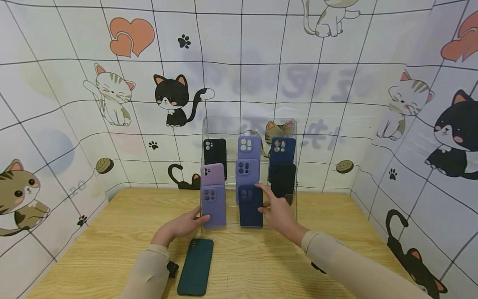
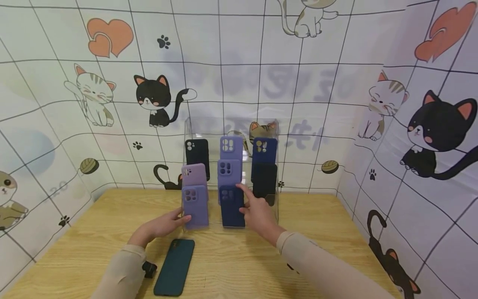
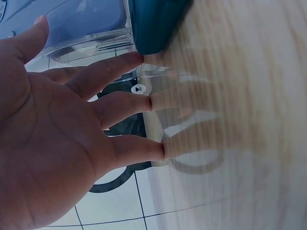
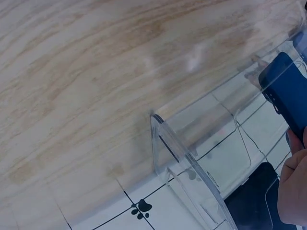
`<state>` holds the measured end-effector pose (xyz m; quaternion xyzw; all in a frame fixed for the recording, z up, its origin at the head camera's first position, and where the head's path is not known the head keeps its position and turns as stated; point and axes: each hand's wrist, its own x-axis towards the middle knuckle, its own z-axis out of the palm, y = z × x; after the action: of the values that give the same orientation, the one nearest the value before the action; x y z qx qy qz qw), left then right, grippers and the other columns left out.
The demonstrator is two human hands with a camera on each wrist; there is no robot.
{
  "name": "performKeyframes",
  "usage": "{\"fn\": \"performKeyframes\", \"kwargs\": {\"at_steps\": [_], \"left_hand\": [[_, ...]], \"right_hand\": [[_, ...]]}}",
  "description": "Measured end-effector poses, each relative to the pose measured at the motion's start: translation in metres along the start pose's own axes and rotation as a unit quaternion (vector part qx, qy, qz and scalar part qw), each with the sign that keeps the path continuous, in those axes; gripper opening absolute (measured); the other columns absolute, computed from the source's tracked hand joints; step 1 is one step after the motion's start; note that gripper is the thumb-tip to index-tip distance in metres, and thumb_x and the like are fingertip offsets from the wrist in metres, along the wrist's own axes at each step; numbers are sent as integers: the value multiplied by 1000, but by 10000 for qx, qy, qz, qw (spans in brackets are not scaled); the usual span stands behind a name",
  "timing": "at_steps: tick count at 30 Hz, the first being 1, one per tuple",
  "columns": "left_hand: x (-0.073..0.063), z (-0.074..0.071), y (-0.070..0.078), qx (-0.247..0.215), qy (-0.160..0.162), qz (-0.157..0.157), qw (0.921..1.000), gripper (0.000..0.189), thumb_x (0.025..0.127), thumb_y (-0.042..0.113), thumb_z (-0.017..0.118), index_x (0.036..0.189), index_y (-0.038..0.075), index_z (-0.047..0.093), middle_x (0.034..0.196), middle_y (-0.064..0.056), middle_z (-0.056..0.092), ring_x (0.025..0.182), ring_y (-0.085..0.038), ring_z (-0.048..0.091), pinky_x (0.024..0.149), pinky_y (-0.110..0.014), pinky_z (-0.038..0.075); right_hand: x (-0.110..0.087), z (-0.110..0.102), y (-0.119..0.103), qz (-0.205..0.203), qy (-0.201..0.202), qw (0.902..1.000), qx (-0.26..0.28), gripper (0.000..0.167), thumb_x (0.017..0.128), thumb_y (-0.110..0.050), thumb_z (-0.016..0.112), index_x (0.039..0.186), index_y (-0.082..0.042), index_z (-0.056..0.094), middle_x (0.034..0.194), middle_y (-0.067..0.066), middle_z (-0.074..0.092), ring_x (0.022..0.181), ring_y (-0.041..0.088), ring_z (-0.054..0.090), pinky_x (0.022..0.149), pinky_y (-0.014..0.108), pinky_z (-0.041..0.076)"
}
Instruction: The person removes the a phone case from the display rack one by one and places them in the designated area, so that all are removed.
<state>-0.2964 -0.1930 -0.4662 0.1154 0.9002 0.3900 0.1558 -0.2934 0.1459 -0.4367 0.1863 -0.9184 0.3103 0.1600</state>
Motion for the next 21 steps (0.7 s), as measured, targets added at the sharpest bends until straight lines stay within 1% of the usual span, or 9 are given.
{"fn": "performKeyframes", "kwargs": {"at_steps": [4,8,12,15,21], "left_hand": [[-1,0,1,-22,-5,-8,10000,86,109,59,49,172,9,18,171,-25,36,158,-50,33,124,-70,32],[1,1,0,-31,10,-9,10000,86,109,59,49,172,8,19,170,-25,37,158,-50,33,124,-70,32],[2,2,-1,-53,3,-8,10000,87,109,59,50,171,8,19,170,-25,37,158,-50,33,124,-69,32],[2,2,0,-41,-1,-4,10000,86,109,60,49,171,8,19,170,-25,37,158,-50,34,124,-70,33],[0,1,0,-16,15,-31,10000,86,109,59,49,171,7,20,169,-26,38,157,-50,37,123,-69,34]], "right_hand": [[3,-6,-2,-120,59,9999,-9,80,92,-1,81,159,-28,45,83,5,81,48,2,57,54,23,49],[8,-13,-2,-232,146,9996,-9,78,92,-1,81,157,-26,47,77,2,79,52,3,60,59,25,55],[11,-21,-4,-201,129,9997,55,77,93,0,80,157,-27,46,77,5,78,54,3,62,61,27,56],[13,-27,-6,-104,64,9999,118,78,95,-1,78,159,-29,44,78,8,78,53,5,60,62,28,56],[16,-36,-10,5,-36,9998,214,80,96,-1,77,160,-31,41,78,8,77,51,8,59,59,30,53]]}}
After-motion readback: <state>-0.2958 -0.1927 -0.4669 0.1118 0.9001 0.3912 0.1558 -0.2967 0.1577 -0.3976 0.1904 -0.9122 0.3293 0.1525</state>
